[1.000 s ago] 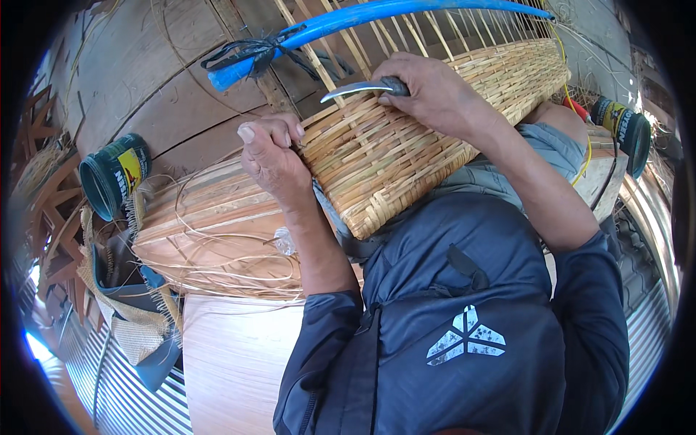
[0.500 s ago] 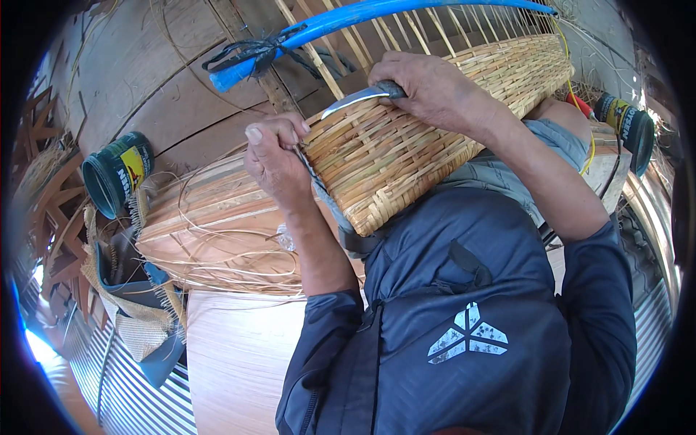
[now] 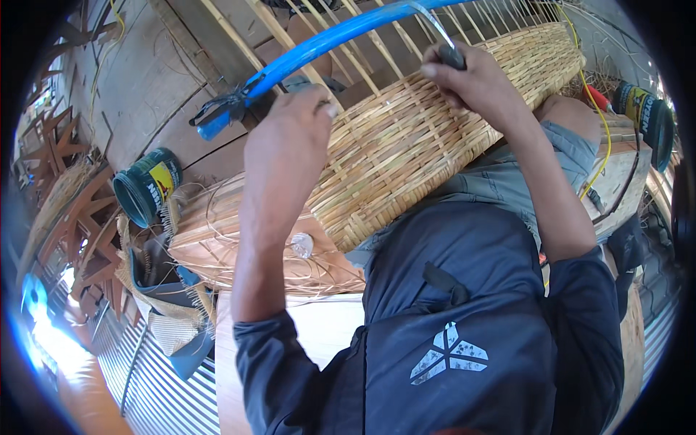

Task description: Assembling and weaving a rattan chair component using glue, a pneumatic stapler, a hammer, and manual weaving.

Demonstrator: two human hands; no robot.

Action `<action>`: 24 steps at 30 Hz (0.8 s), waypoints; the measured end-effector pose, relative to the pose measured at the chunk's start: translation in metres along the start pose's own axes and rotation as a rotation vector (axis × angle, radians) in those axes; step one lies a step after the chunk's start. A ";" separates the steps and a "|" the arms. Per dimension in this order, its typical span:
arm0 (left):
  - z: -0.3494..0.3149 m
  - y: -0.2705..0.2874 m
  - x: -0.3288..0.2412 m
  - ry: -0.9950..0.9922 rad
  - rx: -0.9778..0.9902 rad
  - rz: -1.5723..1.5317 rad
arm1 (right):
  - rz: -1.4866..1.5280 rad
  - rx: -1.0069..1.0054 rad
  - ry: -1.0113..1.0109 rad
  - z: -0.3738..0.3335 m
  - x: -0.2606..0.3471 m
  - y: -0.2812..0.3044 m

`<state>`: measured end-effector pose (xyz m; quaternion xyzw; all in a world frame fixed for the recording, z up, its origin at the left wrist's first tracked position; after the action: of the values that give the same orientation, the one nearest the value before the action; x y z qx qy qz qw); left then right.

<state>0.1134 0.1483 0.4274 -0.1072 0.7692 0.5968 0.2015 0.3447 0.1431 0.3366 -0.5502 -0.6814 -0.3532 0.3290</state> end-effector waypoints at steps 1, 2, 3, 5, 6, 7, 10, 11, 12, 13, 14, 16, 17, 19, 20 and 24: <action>0.006 -0.009 -0.001 -0.016 0.175 0.107 | 0.012 0.005 0.001 -0.004 -0.004 0.005; 0.011 -0.015 -0.004 0.003 0.285 0.056 | 0.029 -0.002 -0.029 -0.010 -0.008 0.011; 0.017 -0.019 -0.008 0.003 0.291 0.065 | 0.045 -0.007 -0.058 -0.016 -0.013 0.017; 0.026 -0.025 -0.013 0.021 0.501 0.076 | 0.072 0.009 -0.034 -0.024 -0.020 0.026; 0.030 -0.028 -0.010 0.025 0.505 0.085 | 0.096 0.046 -0.110 -0.028 -0.021 0.029; 0.033 -0.031 -0.005 0.003 0.532 0.022 | 0.117 0.084 -0.184 -0.029 -0.024 0.032; 0.049 -0.037 -0.003 -0.009 0.697 -0.103 | 0.092 0.156 -0.196 -0.030 -0.034 0.037; 0.058 -0.035 -0.015 0.163 0.836 -0.067 | 0.088 0.159 -0.215 -0.029 -0.034 0.041; 0.062 -0.035 -0.020 0.163 0.837 -0.065 | 0.091 0.159 -0.216 -0.028 -0.035 0.043; 0.064 -0.035 -0.024 0.239 0.882 -0.034 | 0.103 0.155 -0.214 -0.027 -0.036 0.045; 0.067 -0.036 -0.029 0.312 0.925 -0.004 | 0.115 0.147 -0.210 -0.027 -0.036 0.047; 0.055 -0.042 -0.022 0.007 0.704 0.056 | 0.129 0.106 -0.229 -0.027 -0.037 0.049; 0.052 -0.040 -0.023 -0.067 0.639 0.091 | 0.119 0.089 -0.201 -0.029 -0.040 0.046; 0.050 -0.040 -0.032 -0.059 0.637 0.107 | 0.042 0.026 -0.064 -0.031 -0.049 0.044; 0.049 -0.037 -0.034 -0.037 0.639 0.136 | -0.033 0.004 0.039 -0.032 -0.053 0.040; 0.034 -0.032 -0.032 -0.012 0.594 -0.005 | 0.100 0.001 0.045 -0.045 -0.053 0.040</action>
<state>0.1609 0.1702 0.4068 -0.0421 0.9088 0.3458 0.2299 0.3964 0.0837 0.3208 -0.5754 -0.6457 -0.3481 0.3617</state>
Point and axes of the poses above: each hand's wrist, its own z-axis towards the middle knuckle, its own y-axis out of the back of the hand, x = y × z, the point moved 1 cm from there along z, towards the middle knuckle, and after that the axes turned 9 degrees about -x, right-handed, at the moved point
